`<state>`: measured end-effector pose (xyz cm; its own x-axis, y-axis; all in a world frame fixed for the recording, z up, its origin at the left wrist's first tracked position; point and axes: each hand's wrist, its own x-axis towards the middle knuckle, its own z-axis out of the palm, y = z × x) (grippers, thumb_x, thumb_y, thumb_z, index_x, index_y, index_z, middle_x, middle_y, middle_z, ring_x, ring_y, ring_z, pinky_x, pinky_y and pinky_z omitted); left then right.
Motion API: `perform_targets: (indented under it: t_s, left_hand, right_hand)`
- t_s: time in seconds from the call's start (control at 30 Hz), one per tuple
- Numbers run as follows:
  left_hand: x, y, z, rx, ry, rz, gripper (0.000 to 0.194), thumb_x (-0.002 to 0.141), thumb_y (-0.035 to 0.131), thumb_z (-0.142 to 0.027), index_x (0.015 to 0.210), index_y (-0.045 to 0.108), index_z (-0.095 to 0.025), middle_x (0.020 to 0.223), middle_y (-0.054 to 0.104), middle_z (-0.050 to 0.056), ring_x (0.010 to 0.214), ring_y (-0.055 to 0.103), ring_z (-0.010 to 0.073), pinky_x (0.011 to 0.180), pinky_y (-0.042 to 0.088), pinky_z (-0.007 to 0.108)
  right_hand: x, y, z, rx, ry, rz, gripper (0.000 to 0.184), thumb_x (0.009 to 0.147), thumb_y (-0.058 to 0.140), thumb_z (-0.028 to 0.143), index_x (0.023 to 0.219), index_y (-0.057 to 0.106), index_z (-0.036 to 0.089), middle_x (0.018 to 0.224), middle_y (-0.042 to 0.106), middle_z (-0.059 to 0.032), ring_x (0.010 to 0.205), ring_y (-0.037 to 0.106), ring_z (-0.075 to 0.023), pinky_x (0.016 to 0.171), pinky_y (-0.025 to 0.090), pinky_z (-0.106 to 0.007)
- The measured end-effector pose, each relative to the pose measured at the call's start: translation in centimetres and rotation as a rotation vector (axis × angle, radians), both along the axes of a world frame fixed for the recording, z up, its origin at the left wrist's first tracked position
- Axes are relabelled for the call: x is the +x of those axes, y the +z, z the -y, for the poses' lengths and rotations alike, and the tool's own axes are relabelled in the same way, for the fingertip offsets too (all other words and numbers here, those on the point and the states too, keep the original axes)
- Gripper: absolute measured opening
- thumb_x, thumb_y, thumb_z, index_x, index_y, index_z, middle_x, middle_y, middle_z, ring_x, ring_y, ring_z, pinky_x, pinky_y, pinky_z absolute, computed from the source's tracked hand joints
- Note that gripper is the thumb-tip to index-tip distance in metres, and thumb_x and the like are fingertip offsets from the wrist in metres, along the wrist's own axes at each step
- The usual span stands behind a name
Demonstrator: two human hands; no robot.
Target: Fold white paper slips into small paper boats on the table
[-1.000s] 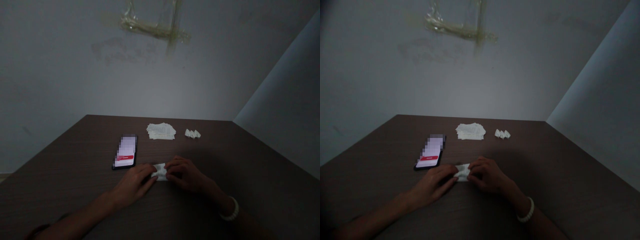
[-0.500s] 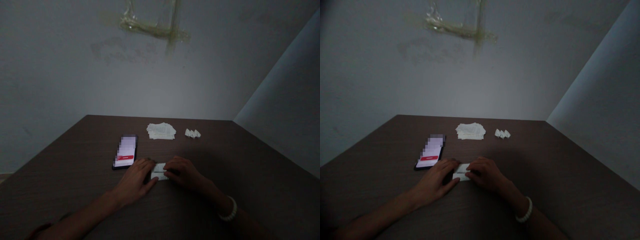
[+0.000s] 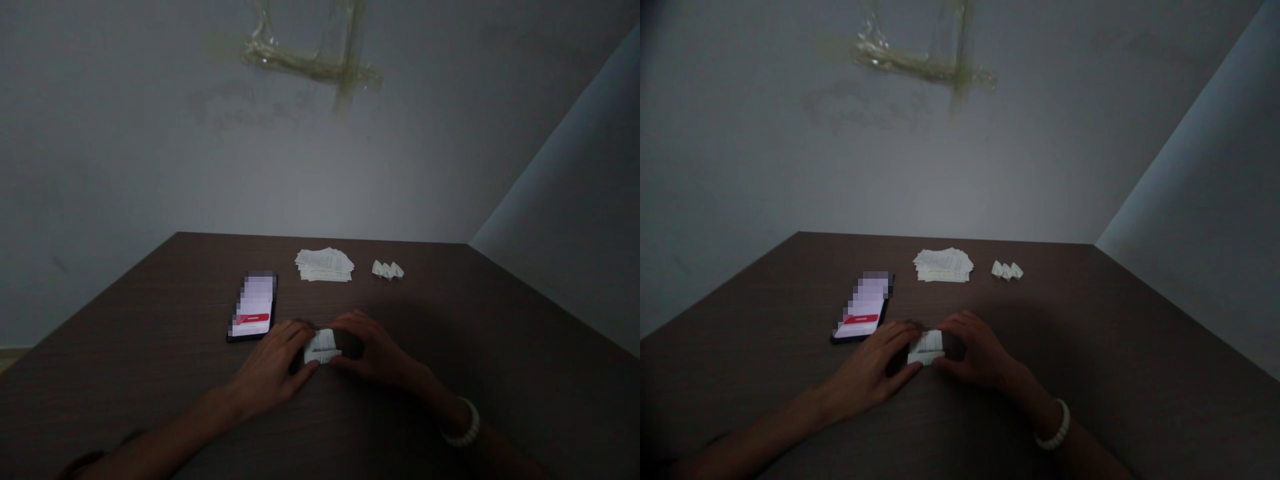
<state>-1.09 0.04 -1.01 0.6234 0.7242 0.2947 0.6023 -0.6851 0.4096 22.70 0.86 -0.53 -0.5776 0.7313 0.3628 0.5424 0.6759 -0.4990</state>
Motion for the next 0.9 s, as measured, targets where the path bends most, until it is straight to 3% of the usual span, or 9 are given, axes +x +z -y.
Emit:
perform_targets:
  t_s: [0.2, 0.47, 0.7, 0.9]
  left_hand:
    - [-0.1, 0.1, 0.0, -0.013, 0.019, 0.007, 0.05, 0.082, 0.061, -0.032, 0.128, 0.047, -0.018, 0.13, 0.052, 0.011, 0.117, 0.048, 0.0291, 0.1, 0.039, 0.048]
    - [-0.1, 0.5, 0.0, -0.122, -0.042, 0.169, 0.034, 0.084, 0.057, -0.022, 0.118, 0.052, -0.022, 0.114, 0.061, 0.006, 0.103, 0.057, 0.0223, 0.09, 0.046, 0.04]
    - [0.0, 0.3, -0.2, -0.205, 0.024, 0.286, 0.02, 0.081, 0.056, -0.019, 0.1, 0.061, -0.02, 0.09, 0.068, 0.003, 0.077, 0.062, 0.017, 0.071, 0.05, 0.03]
    - [-0.2, 0.5, -0.6, -0.207, 0.114, 0.358, 0.021, 0.081, 0.057, -0.023, 0.101, 0.064, -0.019, 0.098, 0.069, 0.005, 0.087, 0.063, 0.0202, 0.079, 0.05, 0.035]
  right_hand:
    - [0.0, 0.0, 0.1, 0.006, 0.058, -0.064, 0.05, 0.074, 0.073, 0.029, 0.12, 0.055, 0.021, 0.11, 0.061, -0.0076, 0.101, 0.055, -0.0217, 0.091, 0.043, -0.038]
    - [0.0, -0.6, -0.2, -0.003, 0.048, -0.125, 0.053, 0.075, 0.073, 0.029, 0.123, 0.053, 0.023, 0.111, 0.059, -0.0074, 0.101, 0.055, -0.0206, 0.088, 0.045, -0.036]
    - [-0.7, -1.2, -0.3, -0.003, -0.074, -0.097, 0.043, 0.078, 0.07, 0.027, 0.119, 0.057, 0.022, 0.105, 0.064, -0.0057, 0.094, 0.058, -0.0187, 0.084, 0.046, -0.033]
    - [-1.3, -1.0, -0.3, 0.002, -0.093, -0.16, 0.022, 0.082, 0.067, 0.029, 0.102, 0.064, 0.02, 0.093, 0.07, -0.0042, 0.081, 0.06, -0.0171, 0.077, 0.044, -0.032]
